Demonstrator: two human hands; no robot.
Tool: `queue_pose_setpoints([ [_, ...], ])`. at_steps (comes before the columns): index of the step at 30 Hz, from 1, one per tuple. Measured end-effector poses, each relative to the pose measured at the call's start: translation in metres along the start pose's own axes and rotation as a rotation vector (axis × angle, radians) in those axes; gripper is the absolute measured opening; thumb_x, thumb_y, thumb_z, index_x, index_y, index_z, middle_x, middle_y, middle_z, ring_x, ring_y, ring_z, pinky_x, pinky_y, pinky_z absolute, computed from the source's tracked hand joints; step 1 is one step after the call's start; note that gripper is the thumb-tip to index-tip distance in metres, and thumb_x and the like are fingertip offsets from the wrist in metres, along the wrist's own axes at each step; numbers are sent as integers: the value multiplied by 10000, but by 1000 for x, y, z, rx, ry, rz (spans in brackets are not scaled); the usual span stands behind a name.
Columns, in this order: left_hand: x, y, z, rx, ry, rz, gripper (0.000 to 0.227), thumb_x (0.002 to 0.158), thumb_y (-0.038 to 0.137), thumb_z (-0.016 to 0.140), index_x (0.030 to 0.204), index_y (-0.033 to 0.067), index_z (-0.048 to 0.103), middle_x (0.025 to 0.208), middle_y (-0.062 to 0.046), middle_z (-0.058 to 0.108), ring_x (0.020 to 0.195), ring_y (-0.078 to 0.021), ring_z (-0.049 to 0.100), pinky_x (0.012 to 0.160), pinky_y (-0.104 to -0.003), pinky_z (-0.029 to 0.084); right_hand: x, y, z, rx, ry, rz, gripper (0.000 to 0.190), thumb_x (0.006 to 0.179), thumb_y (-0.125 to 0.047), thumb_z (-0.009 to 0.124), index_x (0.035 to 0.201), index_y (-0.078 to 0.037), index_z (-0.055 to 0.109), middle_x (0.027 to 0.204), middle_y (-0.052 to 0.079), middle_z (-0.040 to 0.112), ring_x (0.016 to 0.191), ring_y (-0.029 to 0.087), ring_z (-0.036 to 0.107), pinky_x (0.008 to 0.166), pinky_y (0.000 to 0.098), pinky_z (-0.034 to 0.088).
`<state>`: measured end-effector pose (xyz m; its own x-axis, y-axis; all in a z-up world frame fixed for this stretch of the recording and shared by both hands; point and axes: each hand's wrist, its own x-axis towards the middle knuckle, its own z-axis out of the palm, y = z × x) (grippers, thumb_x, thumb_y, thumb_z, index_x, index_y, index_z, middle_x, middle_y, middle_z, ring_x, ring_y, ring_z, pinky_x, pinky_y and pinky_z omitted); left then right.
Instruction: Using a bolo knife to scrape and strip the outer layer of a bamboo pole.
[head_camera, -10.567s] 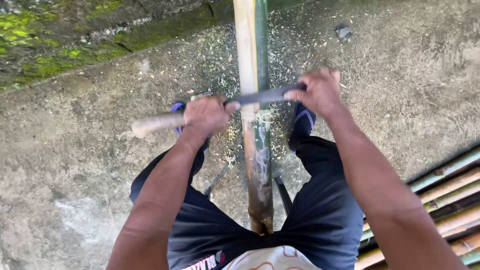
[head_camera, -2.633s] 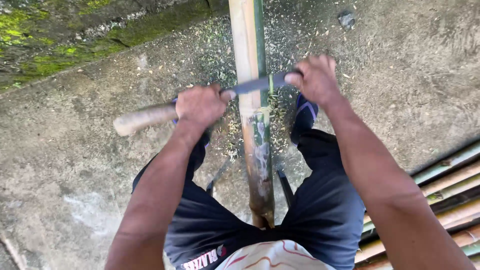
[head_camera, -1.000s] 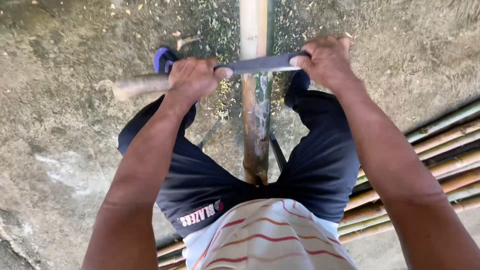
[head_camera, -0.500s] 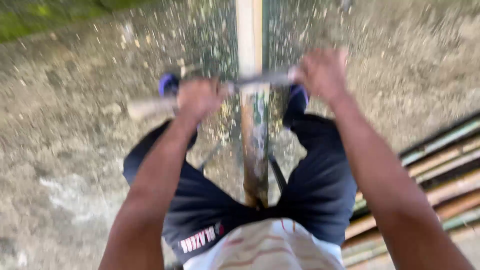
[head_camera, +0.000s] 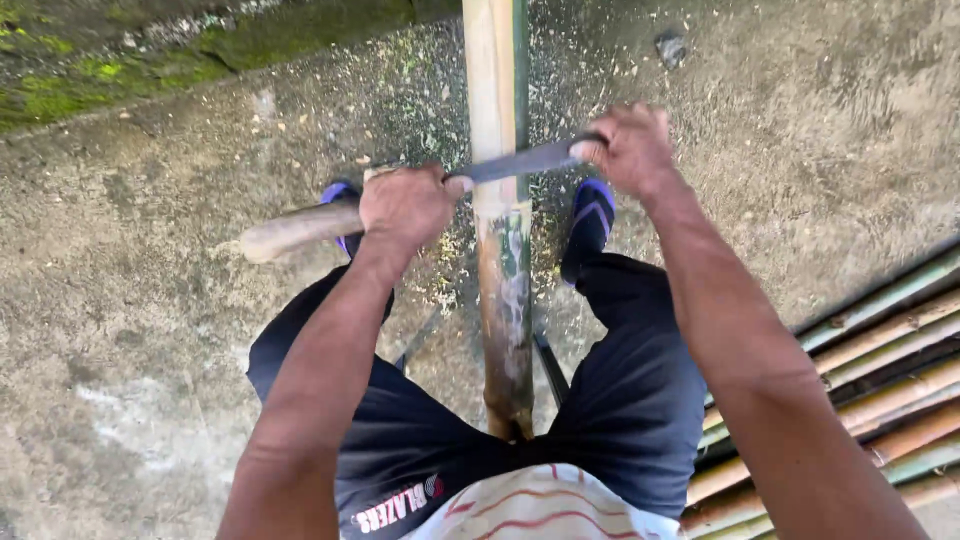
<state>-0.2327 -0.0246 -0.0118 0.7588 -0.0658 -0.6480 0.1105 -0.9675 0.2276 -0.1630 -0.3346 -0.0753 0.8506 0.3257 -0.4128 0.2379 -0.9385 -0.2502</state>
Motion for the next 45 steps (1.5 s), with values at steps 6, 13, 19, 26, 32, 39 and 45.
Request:
queue_pose_setpoints([
  [6,-3,19,-45,90,-18,17,616,1005,623,319,1119,121,655,768,-74,680,718,-225,725,646,-434,597,18,12,10,-25,415,-172,242,871,-555,588,935,-354,706,1139,-26,689,1183,303,525,1041,480,298],
  [13,-1,-7,3,156,-30,104,633,1034,614,226,1108,153,652,807,-120,660,686,-241,663,575,-472,610,-25,23,37,156,39,-184,362,845,-523,694,977,-193,762,976,42,700,1069,264,560,963,484,295],
  [19,49,-12,-39,-38,141,11,695,955,723,289,999,160,694,679,-41,658,581,-180,641,524,-385,500,29,-23,-67,-55,214,-72,384,913,-577,654,989,-220,771,959,48,679,999,242,553,943,419,364],
  [26,74,-35,2,106,-96,90,694,986,713,239,1155,148,603,729,-93,647,609,-226,643,566,-438,589,29,-20,-53,-229,-161,45,318,911,-571,637,1066,-316,749,920,-14,706,986,170,563,913,359,378],
  [32,177,-26,-113,-205,344,17,512,966,641,444,1052,206,700,933,-132,740,914,-324,711,856,-498,530,170,-24,-176,-493,140,-10,231,916,-469,661,1068,-333,770,936,7,698,937,190,533,881,373,345],
  [39,194,-40,-95,-166,315,78,636,975,707,383,1080,164,699,892,-115,711,901,-305,691,804,-489,540,169,-14,-166,-399,230,-88,340,947,-541,629,1008,-236,767,995,23,697,1017,216,524,956,414,349],
  [45,92,-68,59,136,142,346,694,1015,645,131,958,179,641,639,8,541,507,-150,581,417,-352,494,7,-39,-56,-314,49,-66,487,895,-635,528,955,-203,745,921,21,672,984,206,586,995,431,394],
])
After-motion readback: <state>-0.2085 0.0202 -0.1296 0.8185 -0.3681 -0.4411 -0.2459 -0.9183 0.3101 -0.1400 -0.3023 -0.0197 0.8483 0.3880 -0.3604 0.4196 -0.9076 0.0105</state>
